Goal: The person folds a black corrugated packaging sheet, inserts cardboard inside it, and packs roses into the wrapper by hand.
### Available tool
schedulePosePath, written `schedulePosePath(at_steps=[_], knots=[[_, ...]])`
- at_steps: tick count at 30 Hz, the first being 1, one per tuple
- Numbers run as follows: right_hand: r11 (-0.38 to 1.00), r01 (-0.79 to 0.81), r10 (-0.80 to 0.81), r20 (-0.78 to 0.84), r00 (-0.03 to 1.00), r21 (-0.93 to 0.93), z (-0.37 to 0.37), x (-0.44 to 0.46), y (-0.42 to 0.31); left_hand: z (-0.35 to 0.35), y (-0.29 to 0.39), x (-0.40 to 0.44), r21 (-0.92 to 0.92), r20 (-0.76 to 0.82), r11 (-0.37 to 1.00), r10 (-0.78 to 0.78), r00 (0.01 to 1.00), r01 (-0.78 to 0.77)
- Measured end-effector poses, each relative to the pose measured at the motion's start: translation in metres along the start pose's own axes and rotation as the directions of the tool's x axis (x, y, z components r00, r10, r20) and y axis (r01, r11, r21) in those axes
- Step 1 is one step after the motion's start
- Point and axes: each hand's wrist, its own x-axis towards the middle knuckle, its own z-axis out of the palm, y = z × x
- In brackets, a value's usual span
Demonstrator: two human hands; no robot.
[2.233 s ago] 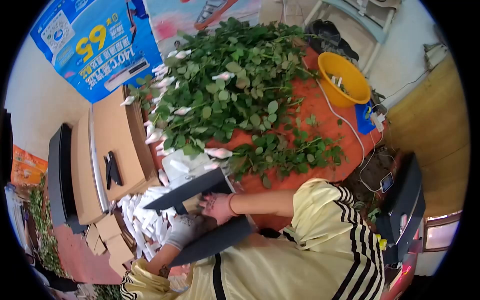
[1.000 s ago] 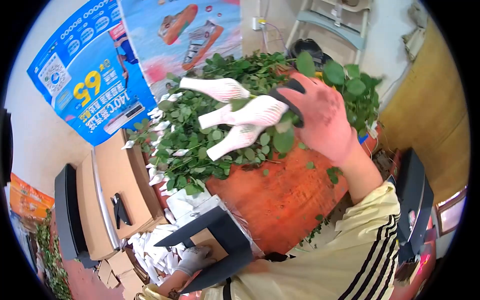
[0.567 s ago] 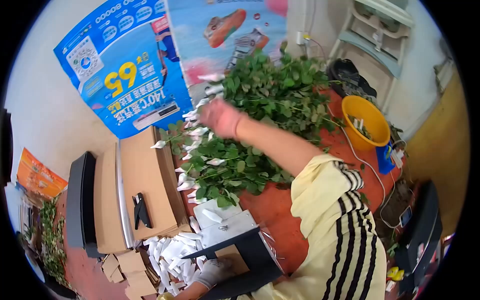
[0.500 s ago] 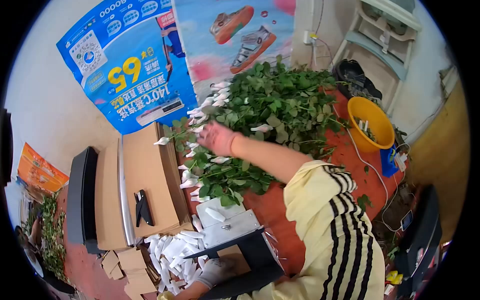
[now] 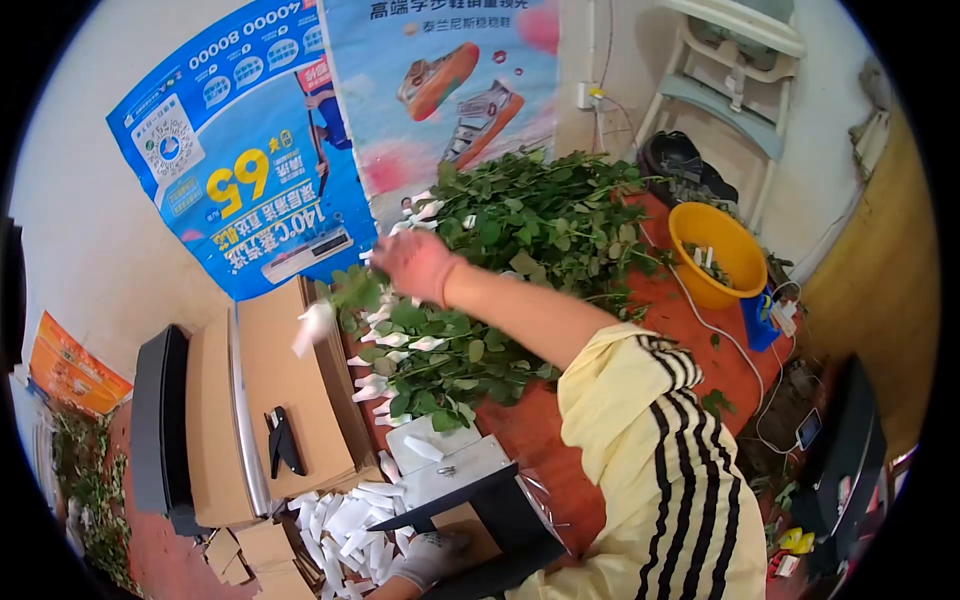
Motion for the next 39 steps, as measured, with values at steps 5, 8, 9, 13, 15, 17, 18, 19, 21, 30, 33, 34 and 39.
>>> schedulePosePath(at_steps=[5,8,9,13,15,17,18,19,21,30,33,34,39], knots=[[0.7,-0.573,0.689,-0.194,0.698,0.425,-0.126,0.007,0.141,-0.015,0.007,-0.001,0.011,0.153,0.998,-0.056,0.987,0.055],[0.19,0.234,0.826,-0.284,0.486,0.953,-0.198,-0.045,0.199,-0.022,0.008,-0.003,-0.025,0.142,1.0,-0.01,0.99,0.014],[-0.074,0.506,0.84,-0.22,0.496,0.859,-0.227,-0.061,0.182,-0.021,0.008,-0.004,-0.034,0.133,0.999,-0.007,0.991,0.012],[-0.253,0.593,0.623,-0.341,0.704,0.764,-0.239,-0.084,0.195,-0.019,0.005,-0.001,-0.008,0.149,1.0,-0.006,0.989,0.007],[0.682,0.022,0.563,-0.544,0.622,0.731,-0.274,-0.068,0.115,-0.016,0.006,-0.003,0.006,0.15,1.0,-0.004,0.989,0.003],[0.369,0.274,0.678,-0.459,0.574,0.888,-0.201,-0.081,0.154,-0.018,0.002,-0.007,-0.081,0.116,0.996,0.035,0.993,-0.026],[0.002,0.519,0.751,-0.344,0.563,0.855,-0.169,-0.085,0.168,-0.024,-0.002,-0.013,-0.076,0.123,0.997,0.034,0.992,-0.024],[-0.085,0.514,0.784,-0.261,0.563,0.853,-0.157,-0.088,0.157,-0.038,-0.004,-0.024,-0.215,0.163,0.974,0.11,0.98,-0.073],[-0.297,0.589,0.832,-0.099,0.545,0.752,-0.136,-0.092,0.12,-0.09,0.016,-0.05,-0.379,0.213,0.918,0.206,0.955,-0.113],[-0.266,0.603,0.861,-0.096,0.5,0.752,-0.128,-0.127,0.093,-0.227,-0.065,-0.008,-0.045,-0.779,0.987,-0.132,0.613,0.154],[-0.024,0.542,0.806,-0.304,0.508,0.84,-0.167,-0.144,0.102,-0.195,-0.119,0.02,0.127,-0.616,0.893,-0.271,0.74,0.432],[0.05,0.523,0.761,-0.371,0.532,0.851,-0.177,-0.151,0.101,-0.187,-0.127,0.024,0.223,-0.51,0.842,-0.329,0.795,0.492],[0.235,0.009,0.495,-0.128,0.86,0.972,-0.182,-0.174,0.079,-0.175,-0.141,0.037,0.253,-0.477,0.848,-0.309,0.823,0.466]])
